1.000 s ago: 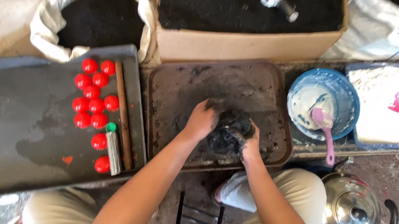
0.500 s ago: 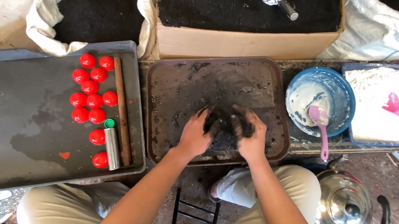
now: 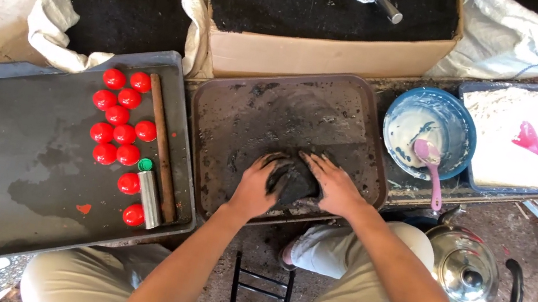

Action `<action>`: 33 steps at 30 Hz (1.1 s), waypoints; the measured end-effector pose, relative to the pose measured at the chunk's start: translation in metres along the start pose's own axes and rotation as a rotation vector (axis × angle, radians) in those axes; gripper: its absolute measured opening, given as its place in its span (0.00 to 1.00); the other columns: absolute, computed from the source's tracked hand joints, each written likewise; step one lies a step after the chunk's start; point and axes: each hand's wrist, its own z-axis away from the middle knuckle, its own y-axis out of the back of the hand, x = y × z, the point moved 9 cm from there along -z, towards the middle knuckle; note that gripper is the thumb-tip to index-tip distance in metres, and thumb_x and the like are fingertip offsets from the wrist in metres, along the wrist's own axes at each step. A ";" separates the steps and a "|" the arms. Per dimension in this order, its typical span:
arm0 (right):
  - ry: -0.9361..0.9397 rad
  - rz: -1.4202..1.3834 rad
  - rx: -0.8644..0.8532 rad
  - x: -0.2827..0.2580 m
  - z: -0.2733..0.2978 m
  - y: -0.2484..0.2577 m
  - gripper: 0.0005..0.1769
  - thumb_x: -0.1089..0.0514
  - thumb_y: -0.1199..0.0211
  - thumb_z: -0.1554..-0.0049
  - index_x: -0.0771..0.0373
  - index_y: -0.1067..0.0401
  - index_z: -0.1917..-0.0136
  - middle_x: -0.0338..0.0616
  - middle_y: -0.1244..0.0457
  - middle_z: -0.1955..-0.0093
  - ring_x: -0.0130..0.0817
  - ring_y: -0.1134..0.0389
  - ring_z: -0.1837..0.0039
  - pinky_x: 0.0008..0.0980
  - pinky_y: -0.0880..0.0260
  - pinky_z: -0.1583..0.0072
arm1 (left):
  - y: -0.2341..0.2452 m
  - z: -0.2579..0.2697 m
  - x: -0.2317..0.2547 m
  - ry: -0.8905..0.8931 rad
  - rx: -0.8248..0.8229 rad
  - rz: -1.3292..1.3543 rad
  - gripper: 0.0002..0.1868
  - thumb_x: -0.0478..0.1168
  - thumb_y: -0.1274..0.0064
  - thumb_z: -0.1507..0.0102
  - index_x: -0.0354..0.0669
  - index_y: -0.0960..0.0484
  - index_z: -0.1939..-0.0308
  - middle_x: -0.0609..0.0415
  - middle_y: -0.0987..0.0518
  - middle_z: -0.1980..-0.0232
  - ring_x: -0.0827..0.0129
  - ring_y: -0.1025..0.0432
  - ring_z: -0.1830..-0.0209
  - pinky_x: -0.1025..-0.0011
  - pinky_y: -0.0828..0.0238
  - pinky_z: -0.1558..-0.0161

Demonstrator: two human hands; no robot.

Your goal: The person kneads a dark dough on a tray using both hands, repeatedly pressing and folding it. They then use a cylindrical cutter to cut a piece from the dough and continue kneading the remaining mass.

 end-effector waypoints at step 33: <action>-0.658 -0.188 0.314 -0.098 -0.020 -0.024 0.65 0.64 0.27 0.61 0.69 0.58 0.18 0.74 0.56 0.23 0.69 0.54 0.21 0.60 0.38 0.30 | -0.051 0.052 -0.159 0.471 0.374 1.456 0.19 0.48 0.55 0.26 0.43 0.20 0.37 0.48 0.19 0.39 0.64 0.27 0.39 0.60 0.37 0.29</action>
